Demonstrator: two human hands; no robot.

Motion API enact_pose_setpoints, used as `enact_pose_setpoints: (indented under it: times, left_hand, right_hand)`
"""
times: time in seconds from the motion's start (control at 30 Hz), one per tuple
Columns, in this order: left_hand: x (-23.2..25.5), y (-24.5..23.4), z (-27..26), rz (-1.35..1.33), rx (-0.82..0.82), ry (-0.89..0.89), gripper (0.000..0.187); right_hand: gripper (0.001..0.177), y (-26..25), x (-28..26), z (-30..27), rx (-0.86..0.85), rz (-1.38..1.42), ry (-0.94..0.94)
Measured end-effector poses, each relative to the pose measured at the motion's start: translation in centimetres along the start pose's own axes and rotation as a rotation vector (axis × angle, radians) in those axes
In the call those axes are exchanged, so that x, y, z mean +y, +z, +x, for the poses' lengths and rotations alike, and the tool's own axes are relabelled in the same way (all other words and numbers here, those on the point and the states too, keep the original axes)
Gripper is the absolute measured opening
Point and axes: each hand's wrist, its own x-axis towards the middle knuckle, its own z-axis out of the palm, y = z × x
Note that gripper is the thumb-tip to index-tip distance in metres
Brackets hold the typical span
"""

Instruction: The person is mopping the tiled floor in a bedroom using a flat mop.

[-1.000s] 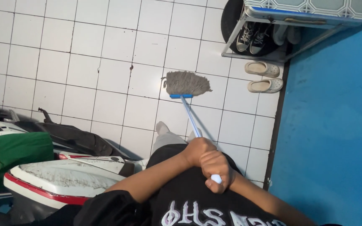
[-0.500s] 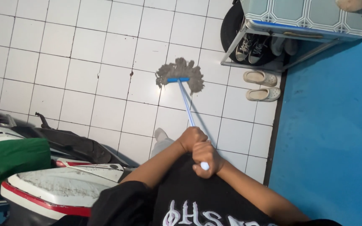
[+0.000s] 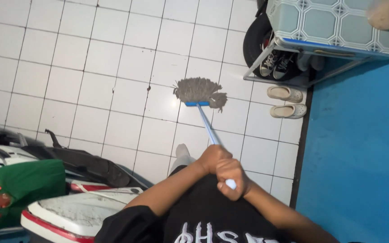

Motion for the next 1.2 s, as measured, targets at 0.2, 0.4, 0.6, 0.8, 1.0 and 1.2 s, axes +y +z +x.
enact_pose_setpoints:
  times: [0.2,0.4,0.6,0.8,1.0,1.2]
  left_hand:
    - [-3.7,-3.4,-1.3,-0.015,0.094,0.159,0.021]
    - [-9.0,-8.8,2.7,0.082,0.161,0.362,0.015]
    - [-14.1,-11.0,2.8,0.094,0.047,0.338,0.020]
    - [-20.3,-10.7,3.7,0.087,-0.080,0.334,0.028]
    - [-20.2,-11.7,2.6,0.061,-0.091,0.220,0.033]
    - [-17.2,-10.4,-0.9,0.056,-0.080,0.080,0.031]
  right_hand:
    - [0.027,2.5,2.3,4.3,-0.063,-0.021,-0.134]
    - [0.014,1.4,6.8,11.9,0.125,-0.248,-0.267]
    - [0.022,2.8,8.4,16.2,0.061,-0.305,-0.234]
    - [0.021,5.2,12.0,15.6,0.031,-0.379,-0.014]
    - [0.027,6.5,11.5,15.5,0.012,-0.383,0.158]
    - [0.023,6.9,5.5,16.1,-0.008,-0.236,0.149]
